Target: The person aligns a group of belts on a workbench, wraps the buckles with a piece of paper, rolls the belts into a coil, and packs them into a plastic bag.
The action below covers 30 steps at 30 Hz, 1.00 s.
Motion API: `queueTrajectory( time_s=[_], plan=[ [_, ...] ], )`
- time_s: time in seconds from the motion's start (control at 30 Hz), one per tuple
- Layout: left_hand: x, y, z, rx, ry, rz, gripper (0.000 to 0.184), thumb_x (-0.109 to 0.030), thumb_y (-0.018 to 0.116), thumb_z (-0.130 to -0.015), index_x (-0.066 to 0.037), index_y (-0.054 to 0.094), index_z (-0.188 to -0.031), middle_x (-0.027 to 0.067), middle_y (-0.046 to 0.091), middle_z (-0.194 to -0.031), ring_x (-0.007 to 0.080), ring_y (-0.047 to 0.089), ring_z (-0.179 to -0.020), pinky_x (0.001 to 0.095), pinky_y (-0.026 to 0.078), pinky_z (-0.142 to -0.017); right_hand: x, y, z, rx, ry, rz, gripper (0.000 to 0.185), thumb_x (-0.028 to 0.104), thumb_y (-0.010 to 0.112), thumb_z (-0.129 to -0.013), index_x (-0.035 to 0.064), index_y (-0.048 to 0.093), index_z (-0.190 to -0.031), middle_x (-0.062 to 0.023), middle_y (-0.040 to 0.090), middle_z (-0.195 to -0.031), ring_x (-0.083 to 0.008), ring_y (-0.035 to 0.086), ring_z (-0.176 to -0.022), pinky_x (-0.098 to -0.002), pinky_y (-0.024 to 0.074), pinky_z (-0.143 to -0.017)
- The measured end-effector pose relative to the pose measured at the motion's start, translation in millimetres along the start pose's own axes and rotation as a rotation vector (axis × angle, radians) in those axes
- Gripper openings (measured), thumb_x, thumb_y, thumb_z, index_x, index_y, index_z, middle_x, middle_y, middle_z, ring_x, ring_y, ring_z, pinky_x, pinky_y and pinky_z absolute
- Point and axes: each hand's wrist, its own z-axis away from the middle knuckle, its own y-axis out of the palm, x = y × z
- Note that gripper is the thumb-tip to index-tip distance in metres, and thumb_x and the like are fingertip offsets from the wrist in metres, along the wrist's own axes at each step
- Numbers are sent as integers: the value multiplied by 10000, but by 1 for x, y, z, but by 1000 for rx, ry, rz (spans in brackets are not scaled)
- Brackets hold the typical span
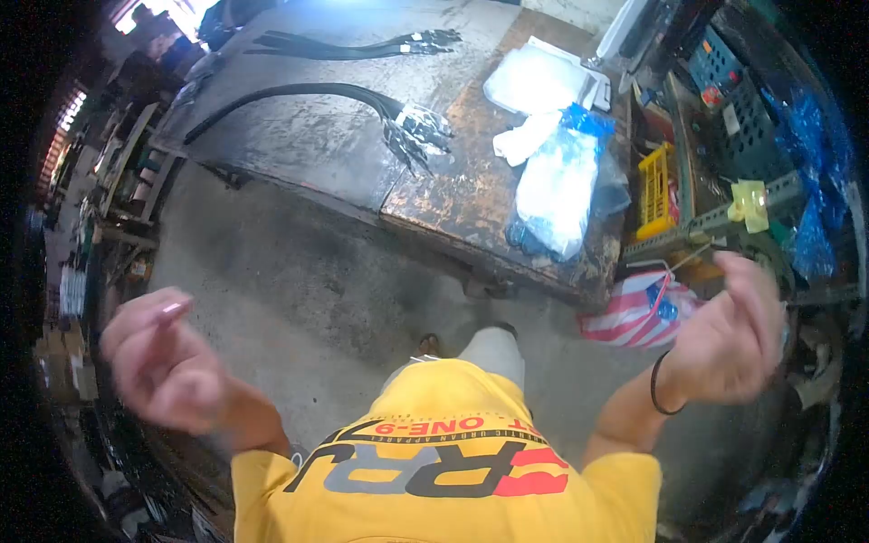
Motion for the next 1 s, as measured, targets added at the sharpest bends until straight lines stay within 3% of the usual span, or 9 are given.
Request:
queueTrajectory(
  time_s=[0.17,0.2,0.3,0.53,0.67,0.77,0.87,0.93,1.0],
  plan=[
    [10,-54,-54,256,290,125,524,-554,307,-943,-212,428,-1322,62,473,-1306,293,500,-1000,456,414,-750,92,64,-68,-178,-372,-790,437,433,356,-958,90,612,-872,-134,626,-865,-243,573,-803,-421,443,-646],
    [3,-39,-59,162,187,158,364,-392,473,-895,-158,515,-1170,40,519,-1116,247,532,-868,410,456,-688,99,70,-76,-153,-378,-833,438,442,333,-966,116,619,-901,-134,628,-887,-224,561,-845,-417,422,-659],
    [-4,-28,-65,184,-200,-188,264,-366,465,-952,-176,558,-1110,-48,498,-984,152,516,-778,338,486,-608,107,75,-84,343,-235,-392,162,255,563,-903,155,591,-1027,8,561,-837,-69,508,-820,-216,436,-650],
    [113,-20,-103,239,377,139,333,-438,436,-946,-166,535,-1111,-51,511,-980,151,531,-790,335,475,-592,38,128,-97,309,-211,-456,65,188,558,-907,153,584,-955,59,541,-837,-50,494,-811,-198,429,-673],
    [152,4,-139,451,221,143,409,-493,398,-943,-177,521,-1172,-26,513,-1065,183,535,-835,388,472,-666,-3,149,-124,370,-191,-543,67,184,558,-908,154,583,-962,58,538,-833,-51,494,-819,-200,431,-681],
    [210,2,-145,396,421,5,428,-487,347,-954,-176,501,-1205,54,490,-1200,252,539,-899,439,454,-719,-28,160,-147,766,-174,-480,62,167,566,-901,158,576,-962,57,524,-815,-53,497,-829,-196,435,-710],
    [248,33,-133,248,354,83,417,-450,315,-966,-136,514,-1156,128,513,-1215,299,557,-915,464,460,-752,-69,186,-121,536,-73,-468,179,264,488,-930,116,586,-909,-32,574,-812,-133,540,-804,-298,444,-681],
    [280,80,-117,160,152,158,324,-338,444,-925,-54,550,-1041,146,576,-1028,257,577,-850,382,483,-738,-97,212,-90,364,-21,-445,298,329,437,-950,87,594,-874,-91,608,-810,-187,569,-787,-367,449,-662],
    [316,101,-93,176,-17,35,245,-240,516,-907,-8,579,-957,137,605,-891,228,578,-839,318,482,-738,-110,259,-59,205,60,-146,241,192,461,-926,24,591,-814,-145,616,-749,-229,594,-698,-359,478,-626]
  ],
)
